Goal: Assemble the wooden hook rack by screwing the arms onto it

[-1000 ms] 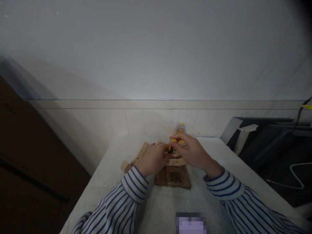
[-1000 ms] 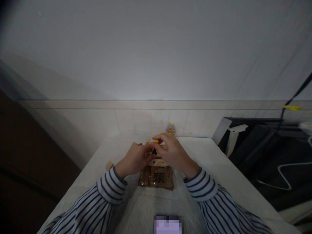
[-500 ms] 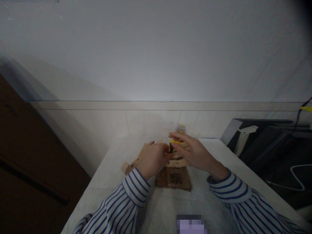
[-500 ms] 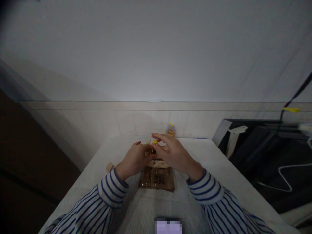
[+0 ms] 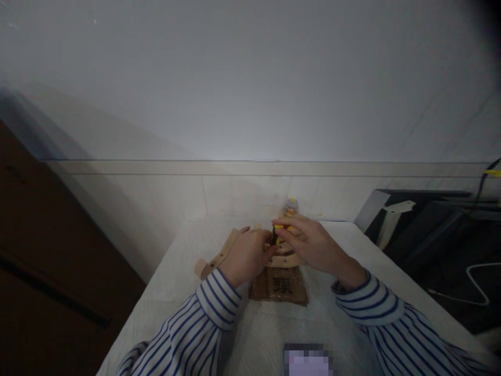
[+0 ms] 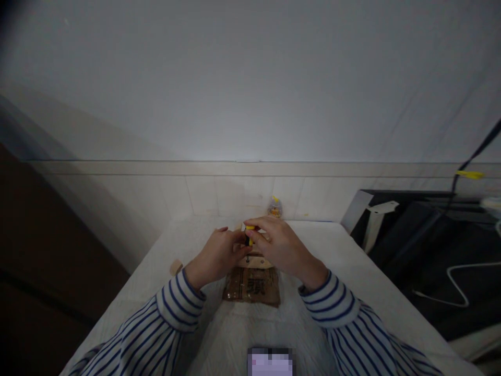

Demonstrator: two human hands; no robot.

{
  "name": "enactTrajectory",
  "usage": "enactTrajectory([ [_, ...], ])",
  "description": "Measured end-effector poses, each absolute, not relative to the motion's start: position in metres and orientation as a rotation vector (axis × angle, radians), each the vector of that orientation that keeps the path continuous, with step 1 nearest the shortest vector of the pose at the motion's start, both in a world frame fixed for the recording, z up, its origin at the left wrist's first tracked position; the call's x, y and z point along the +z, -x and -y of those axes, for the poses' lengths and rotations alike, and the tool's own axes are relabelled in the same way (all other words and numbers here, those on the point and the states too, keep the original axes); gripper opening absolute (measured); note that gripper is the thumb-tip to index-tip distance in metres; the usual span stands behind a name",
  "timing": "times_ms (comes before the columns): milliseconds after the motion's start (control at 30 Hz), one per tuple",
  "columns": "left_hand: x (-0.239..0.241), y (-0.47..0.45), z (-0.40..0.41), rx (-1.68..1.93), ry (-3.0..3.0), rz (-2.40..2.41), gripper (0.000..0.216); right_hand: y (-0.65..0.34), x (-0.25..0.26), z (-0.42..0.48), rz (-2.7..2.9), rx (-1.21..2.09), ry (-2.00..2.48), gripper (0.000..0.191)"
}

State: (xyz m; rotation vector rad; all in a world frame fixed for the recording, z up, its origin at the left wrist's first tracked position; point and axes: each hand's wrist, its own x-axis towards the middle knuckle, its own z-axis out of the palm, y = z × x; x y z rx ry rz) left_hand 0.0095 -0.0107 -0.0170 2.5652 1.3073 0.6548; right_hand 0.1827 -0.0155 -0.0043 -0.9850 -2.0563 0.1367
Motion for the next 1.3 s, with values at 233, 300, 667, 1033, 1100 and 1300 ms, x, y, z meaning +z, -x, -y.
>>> enactTrajectory([
  [233, -0.015, -0.009, 0.009, 0.622, -2.616, -1.265, 0.017, -0.182, -0.007, 0.015, 2.048, 0.085, 0.971, 0.016],
  [300, -0.015, -0.008, 0.009, 0.622, -2.623, -1.266, 0.016, -0.182, -0.008, 0.015, 2.046, 0.090, 0.977, 0.016],
  [667, -0.017, -0.011, 0.010, 0.674, -2.555, -1.291, 0.022, -0.181, -0.006, 0.016, 2.026, 0.103, 0.991, 0.016],
  [1033, -0.022, -0.008, 0.007, 0.682, -2.518, -1.400, 0.025, -0.181, -0.006, 0.018, 2.031, 0.218, 1.018, 0.035],
  [1100, -0.023, -0.008, 0.006, 0.679, -2.533, -1.395, 0.025, -0.182, -0.004, 0.019, 2.045, 0.216, 0.999, 0.036],
  [1300, -0.022, -0.009, 0.005, 0.664, -2.526, -1.363, 0.019, -0.180, 0.004, 0.021, 2.128, 0.178, 0.943, 0.027],
])
